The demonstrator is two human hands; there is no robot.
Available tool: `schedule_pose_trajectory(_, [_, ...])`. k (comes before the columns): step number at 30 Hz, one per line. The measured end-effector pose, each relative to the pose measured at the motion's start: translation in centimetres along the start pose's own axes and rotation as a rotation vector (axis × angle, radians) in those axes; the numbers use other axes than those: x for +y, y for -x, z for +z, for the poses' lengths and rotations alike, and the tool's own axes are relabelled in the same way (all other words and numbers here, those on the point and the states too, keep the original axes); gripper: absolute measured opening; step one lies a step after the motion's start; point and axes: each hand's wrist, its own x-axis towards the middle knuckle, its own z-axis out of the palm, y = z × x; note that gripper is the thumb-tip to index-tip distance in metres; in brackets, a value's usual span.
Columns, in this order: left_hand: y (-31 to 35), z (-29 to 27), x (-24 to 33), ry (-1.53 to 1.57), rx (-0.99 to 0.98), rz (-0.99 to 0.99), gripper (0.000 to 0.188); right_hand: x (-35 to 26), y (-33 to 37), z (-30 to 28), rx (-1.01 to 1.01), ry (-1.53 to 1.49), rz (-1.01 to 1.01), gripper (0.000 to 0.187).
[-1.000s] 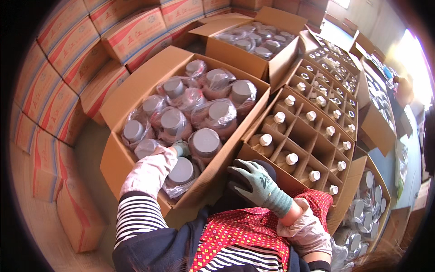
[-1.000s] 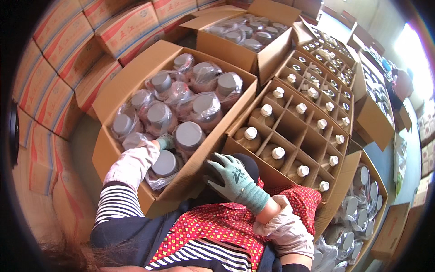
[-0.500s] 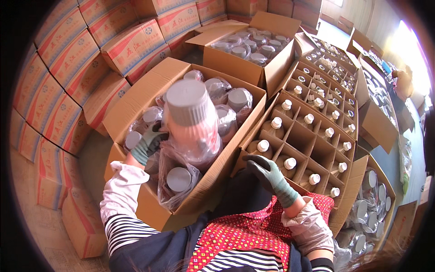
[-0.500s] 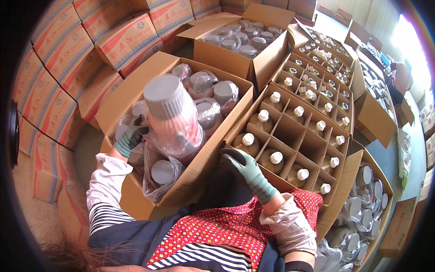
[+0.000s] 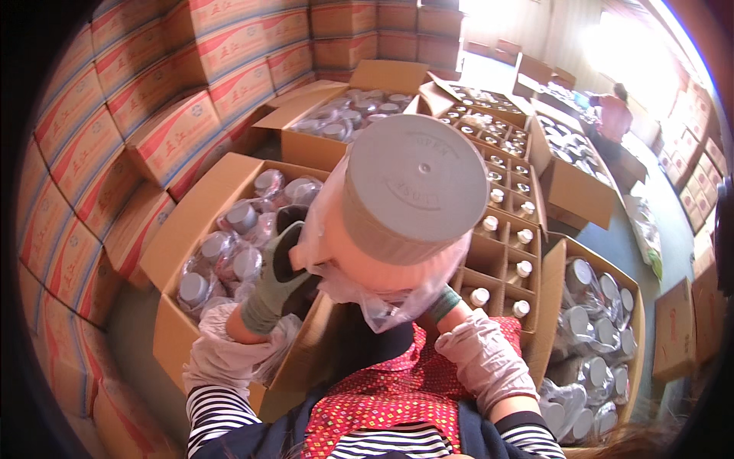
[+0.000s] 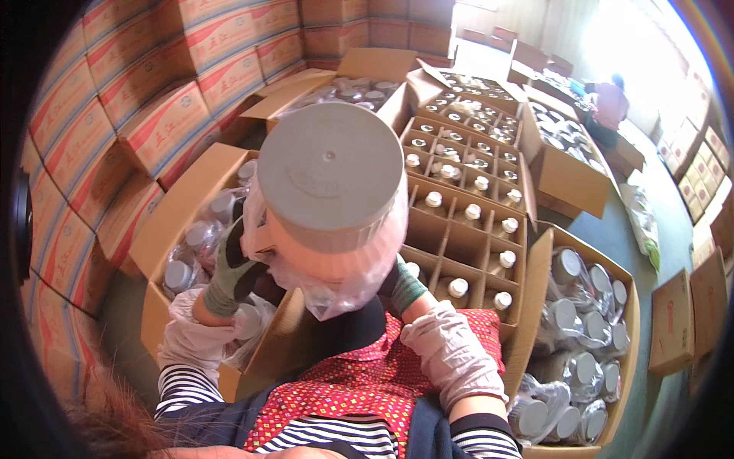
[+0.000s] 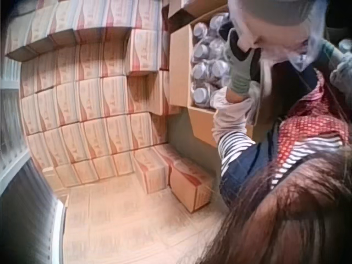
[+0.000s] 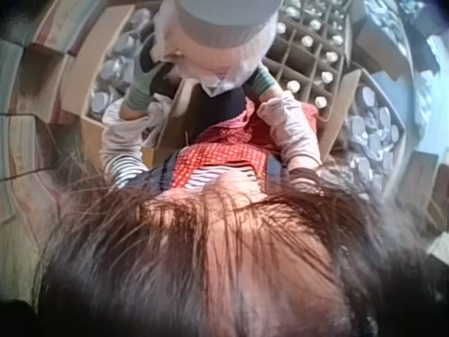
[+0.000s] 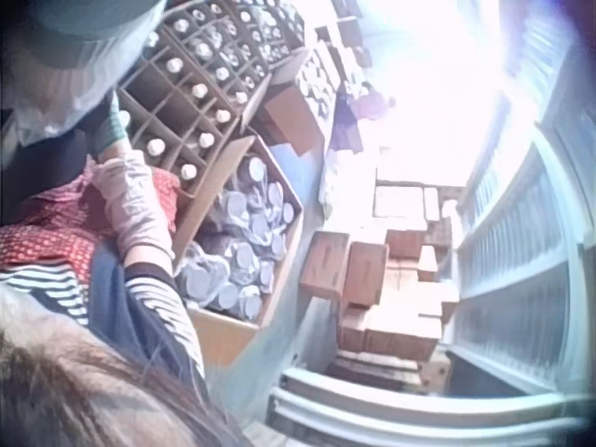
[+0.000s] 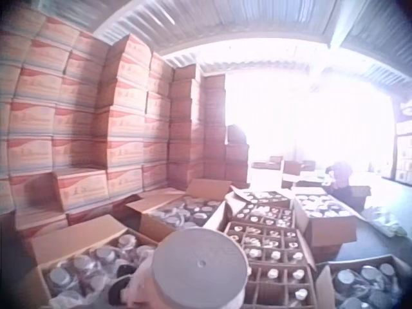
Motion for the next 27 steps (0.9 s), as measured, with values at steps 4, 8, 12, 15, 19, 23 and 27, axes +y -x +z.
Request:
schedule_pose_trajectory(4, [-2.3, 8.3, 0.0, 0.038, -0.037, 0.515, 0.047, -4.9, 3.7, -5.8, 0.018, -0.043, -0.191, 0.078])
schedule_pose_trajectory(8, [-0.4, 15.8, -5.7, 0.165, -0.206, 0.398, 0.053, -11.0, 8.6, -11.9, 0.088, -0.032, -0.392, 0.078])
schedule_pose_trajectory(12, [1.1, 21.0, -10.0, -0.096, -0.337, 0.488, 0.046, -15.1, 12.1, -14.2, 0.243, -0.145, -0.586, 0.07])
schedule_pose_trajectory(15, [1.8, 22.0, -10.9, -0.422, -0.481, 0.547, 0.049, -15.0, 13.2, -15.5, 0.596, 0.24, -0.865, 0.058])
schedule_pose_trajectory(19, [0.4, 19.1, -8.2, -0.284, -0.83, 0.407, 0.069, -14.1, 17.8, -12.2, 0.603, 0.667, -1.141, 0.038])
schedule_pose_trajectory(23, [-0.9, 17.0, -11.6, 0.916, -0.547, -0.242, 0.066, -17.7, 24.9, -1.7, 0.438, 1.499, -1.186, 0.026])
schedule_pose_trajectory(27, [-1.6, 19.9, -5.1, 1.095, -0.513, -0.36, 0.079, -25.3, 29.5, 5.2, 0.301, 1.81, -1.119, 0.026])
